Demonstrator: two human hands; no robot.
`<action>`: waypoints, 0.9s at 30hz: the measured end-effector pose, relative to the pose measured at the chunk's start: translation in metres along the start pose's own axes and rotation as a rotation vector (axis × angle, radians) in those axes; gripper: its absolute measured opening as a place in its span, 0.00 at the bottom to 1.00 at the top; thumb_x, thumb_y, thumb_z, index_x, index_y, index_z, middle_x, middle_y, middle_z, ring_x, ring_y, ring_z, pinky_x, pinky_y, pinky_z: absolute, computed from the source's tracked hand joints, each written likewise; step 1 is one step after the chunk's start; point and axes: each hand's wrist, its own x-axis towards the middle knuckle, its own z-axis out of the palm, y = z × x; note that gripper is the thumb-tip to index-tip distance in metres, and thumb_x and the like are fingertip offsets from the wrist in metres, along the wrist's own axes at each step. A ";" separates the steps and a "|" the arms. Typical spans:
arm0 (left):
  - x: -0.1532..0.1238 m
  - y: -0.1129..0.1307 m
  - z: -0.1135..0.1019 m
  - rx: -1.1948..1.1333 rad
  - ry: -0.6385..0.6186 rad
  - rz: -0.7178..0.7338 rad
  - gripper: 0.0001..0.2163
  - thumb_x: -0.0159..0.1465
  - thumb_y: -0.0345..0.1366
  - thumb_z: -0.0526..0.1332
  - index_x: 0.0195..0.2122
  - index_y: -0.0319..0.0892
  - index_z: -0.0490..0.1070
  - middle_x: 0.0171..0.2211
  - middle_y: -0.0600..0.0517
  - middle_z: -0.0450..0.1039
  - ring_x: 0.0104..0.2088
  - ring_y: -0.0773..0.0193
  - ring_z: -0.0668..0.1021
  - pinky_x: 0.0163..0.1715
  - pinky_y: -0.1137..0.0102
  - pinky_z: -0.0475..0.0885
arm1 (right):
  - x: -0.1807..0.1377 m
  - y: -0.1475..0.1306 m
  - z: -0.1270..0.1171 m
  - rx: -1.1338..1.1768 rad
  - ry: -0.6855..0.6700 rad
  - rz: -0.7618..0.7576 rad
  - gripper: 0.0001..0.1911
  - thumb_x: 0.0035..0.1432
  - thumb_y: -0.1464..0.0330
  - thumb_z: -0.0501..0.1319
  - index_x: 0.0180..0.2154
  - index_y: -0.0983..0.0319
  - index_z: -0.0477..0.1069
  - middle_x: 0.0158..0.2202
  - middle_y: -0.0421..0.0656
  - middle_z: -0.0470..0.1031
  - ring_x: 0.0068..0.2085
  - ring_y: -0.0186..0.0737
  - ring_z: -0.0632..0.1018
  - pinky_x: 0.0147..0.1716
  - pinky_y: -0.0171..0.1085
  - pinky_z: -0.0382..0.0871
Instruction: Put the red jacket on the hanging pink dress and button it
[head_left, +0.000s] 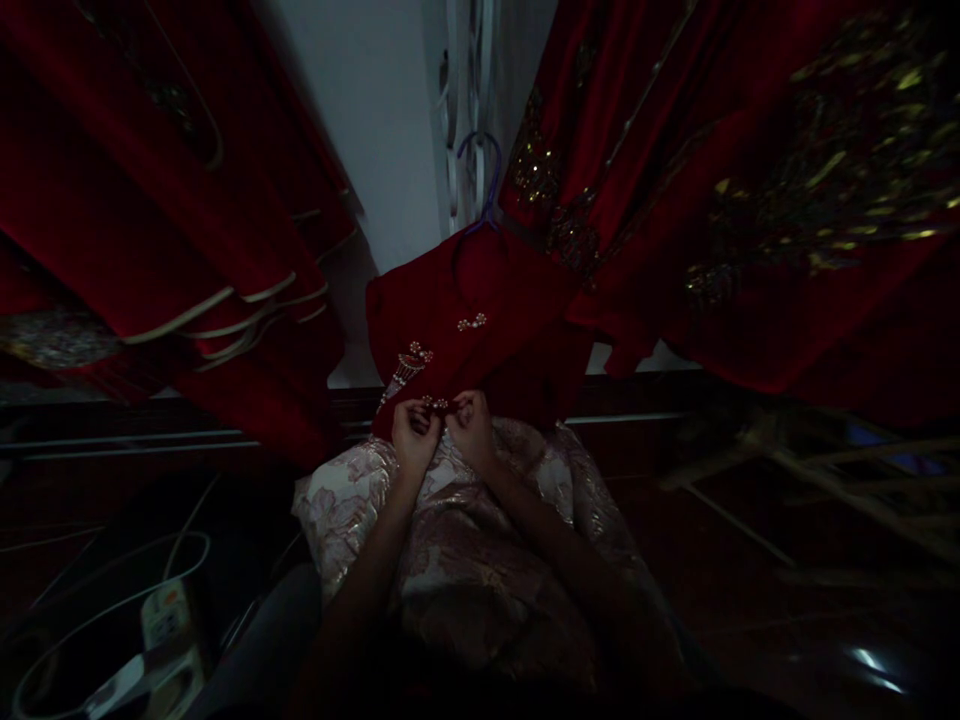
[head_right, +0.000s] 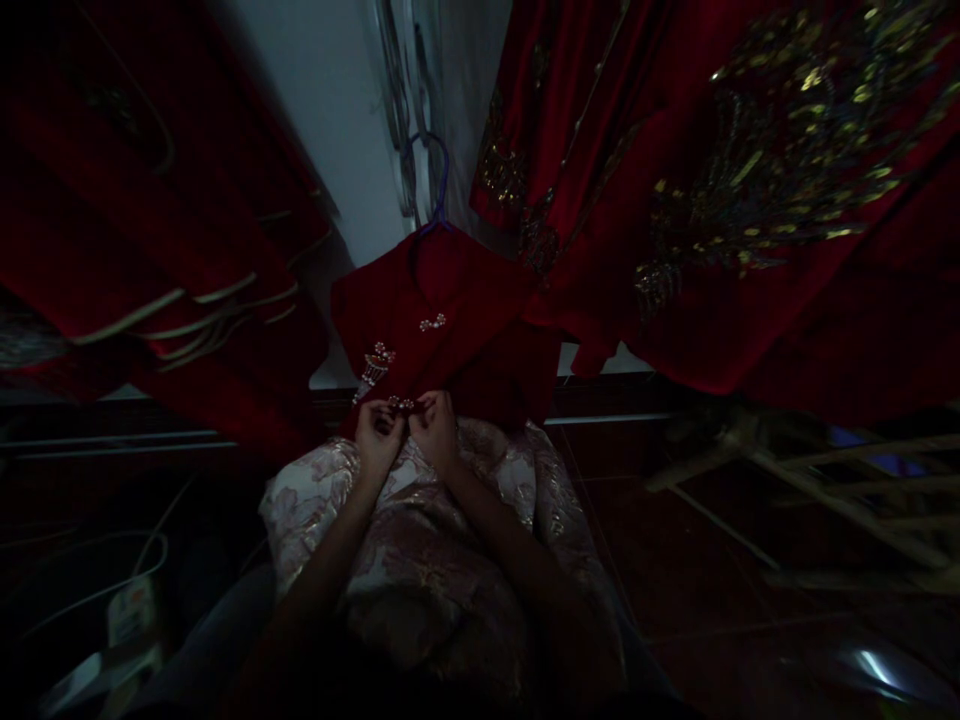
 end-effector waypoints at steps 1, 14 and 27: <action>0.000 0.001 -0.001 0.021 -0.005 0.035 0.12 0.55 0.32 0.63 0.40 0.42 0.67 0.34 0.54 0.67 0.26 0.73 0.71 0.27 0.77 0.68 | 0.000 0.000 -0.001 0.017 0.018 0.003 0.13 0.45 0.75 0.56 0.36 0.60 0.63 0.31 0.36 0.63 0.27 0.30 0.65 0.29 0.31 0.62; -0.001 0.003 -0.002 0.137 -0.019 0.131 0.11 0.61 0.38 0.62 0.44 0.44 0.75 0.38 0.50 0.68 0.32 0.69 0.73 0.33 0.73 0.71 | 0.001 -0.008 -0.006 0.046 -0.006 0.053 0.03 0.50 0.72 0.55 0.30 0.60 0.63 0.21 0.32 0.56 0.24 0.31 0.61 0.26 0.31 0.56; 0.000 0.011 -0.005 0.088 -0.013 0.148 0.08 0.61 0.40 0.62 0.38 0.43 0.74 0.38 0.50 0.72 0.34 0.67 0.76 0.37 0.71 0.71 | 0.001 -0.009 -0.007 0.078 -0.013 0.083 0.05 0.50 0.73 0.54 0.32 0.59 0.63 0.22 0.32 0.57 0.24 0.31 0.62 0.25 0.30 0.56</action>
